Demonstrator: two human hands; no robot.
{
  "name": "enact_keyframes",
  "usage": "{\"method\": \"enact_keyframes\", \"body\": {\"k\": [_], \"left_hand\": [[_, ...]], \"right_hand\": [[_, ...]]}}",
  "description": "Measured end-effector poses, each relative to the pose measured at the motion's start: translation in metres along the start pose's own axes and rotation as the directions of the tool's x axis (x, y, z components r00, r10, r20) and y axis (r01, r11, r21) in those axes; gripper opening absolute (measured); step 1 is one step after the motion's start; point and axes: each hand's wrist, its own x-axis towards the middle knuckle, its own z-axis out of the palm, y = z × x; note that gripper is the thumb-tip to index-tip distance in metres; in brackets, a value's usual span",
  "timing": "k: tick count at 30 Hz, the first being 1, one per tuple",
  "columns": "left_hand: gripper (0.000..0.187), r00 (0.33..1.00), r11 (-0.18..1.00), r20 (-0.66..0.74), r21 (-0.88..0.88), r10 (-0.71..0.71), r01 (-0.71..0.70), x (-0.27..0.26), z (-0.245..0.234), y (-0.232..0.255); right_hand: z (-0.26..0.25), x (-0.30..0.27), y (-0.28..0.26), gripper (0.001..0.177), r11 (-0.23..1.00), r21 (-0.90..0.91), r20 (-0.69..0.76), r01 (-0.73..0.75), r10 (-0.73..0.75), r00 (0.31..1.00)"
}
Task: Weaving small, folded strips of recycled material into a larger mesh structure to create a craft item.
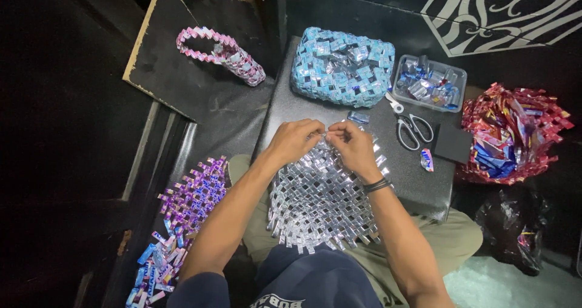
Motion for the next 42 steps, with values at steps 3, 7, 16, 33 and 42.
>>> {"method": "enact_keyframes", "body": {"k": [3,7,16,33,42], "left_hand": [[0.012,0.999,1.000,-0.032,0.013,-0.003,0.003,-0.003,0.003,-0.002],[0.012,0.999,0.998,-0.035,0.038,-0.040,0.042,-0.002,0.007,-0.003],[0.009,0.969,0.953,0.028,0.186,-0.247,0.238,0.006,0.013,0.007],[0.011,0.933,0.920,0.026,0.176,-0.360,0.350,0.000,0.016,0.003],[0.010,0.905,0.907,0.073,0.065,-0.420,0.416,0.011,0.017,-0.008]], "right_hand": [[0.005,-0.002,0.000,0.019,0.999,0.036,-0.009,0.000,0.000,1.000],[0.009,-0.002,0.004,0.020,0.996,0.087,-0.024,-0.010,0.012,1.000],[0.019,-0.007,0.010,0.018,0.999,0.031,-0.067,-0.013,0.015,0.998],[0.022,-0.011,0.000,0.015,1.000,0.006,-0.076,-0.006,0.006,0.997],[0.007,-0.011,-0.014,0.016,0.985,-0.166,0.006,-0.053,0.055,0.998]]}}
